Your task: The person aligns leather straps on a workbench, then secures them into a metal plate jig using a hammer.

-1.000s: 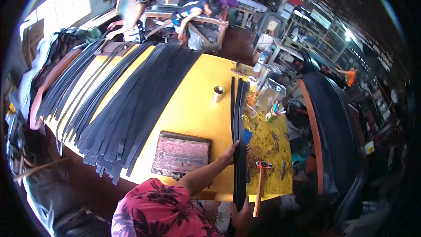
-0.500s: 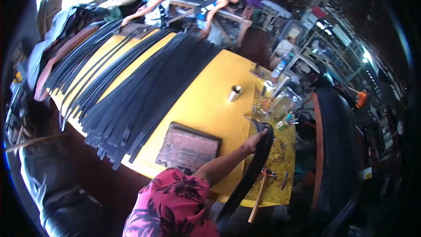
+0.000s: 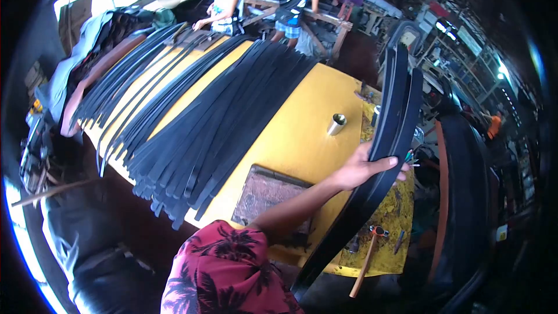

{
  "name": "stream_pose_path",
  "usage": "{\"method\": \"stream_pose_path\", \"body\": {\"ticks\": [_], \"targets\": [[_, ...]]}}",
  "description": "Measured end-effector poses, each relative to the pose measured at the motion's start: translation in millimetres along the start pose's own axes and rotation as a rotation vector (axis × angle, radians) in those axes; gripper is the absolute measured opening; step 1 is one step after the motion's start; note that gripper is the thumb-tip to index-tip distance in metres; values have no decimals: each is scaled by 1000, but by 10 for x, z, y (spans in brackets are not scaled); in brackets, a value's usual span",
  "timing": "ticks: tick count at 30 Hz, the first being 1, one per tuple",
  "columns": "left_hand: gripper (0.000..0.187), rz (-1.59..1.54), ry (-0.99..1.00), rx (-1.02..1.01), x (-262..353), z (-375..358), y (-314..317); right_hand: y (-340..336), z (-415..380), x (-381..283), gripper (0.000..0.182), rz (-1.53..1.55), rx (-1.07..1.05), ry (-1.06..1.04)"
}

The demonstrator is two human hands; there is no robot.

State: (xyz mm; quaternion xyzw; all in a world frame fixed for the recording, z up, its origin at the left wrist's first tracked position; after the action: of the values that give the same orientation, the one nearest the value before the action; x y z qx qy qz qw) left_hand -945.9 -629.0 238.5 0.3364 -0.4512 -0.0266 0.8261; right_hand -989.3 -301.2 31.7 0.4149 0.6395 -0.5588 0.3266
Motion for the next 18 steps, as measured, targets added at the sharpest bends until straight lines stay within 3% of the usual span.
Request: {"method": "stream_pose_path", "body": {"ticks": [2,4,8,12,14,16,18], "targets": [[33,26,91,-35,412,-200,98,145,128,-46,58,38,47,-14],[35,28,-2,-12,702,-331,7,338,237,-110,57,78,103,-20],[33,116,56,26,1426,-249,-306,686,452,-273,56,137,205,-27],[37,98,-7,117,2001,597,-1023,889,740,-417,55,165,252,-61],[42,127,-167,-61,2241,1260,-1640,1044,812,-509,55,186,252,-69],[46,160,-178,290,2198,1707,-2436,1195,829,-585,54,206,245,-73],[63,925,86,767,1930,1622,-3103,1251,813,-629,54,212,241,-78]]}}
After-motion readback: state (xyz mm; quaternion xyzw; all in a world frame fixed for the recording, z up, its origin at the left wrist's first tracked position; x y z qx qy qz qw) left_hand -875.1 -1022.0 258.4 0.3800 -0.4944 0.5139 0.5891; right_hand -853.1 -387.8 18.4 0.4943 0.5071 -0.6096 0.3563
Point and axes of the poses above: each hand's wrist, its own z-axis towards the middle knuckle, its own y-axis out of the palm, x = y × z, the point moved 3 cm from there along z, towards the middle knuckle, and after that the axes turned 10 degrees about -y, right-handed, at the moved point
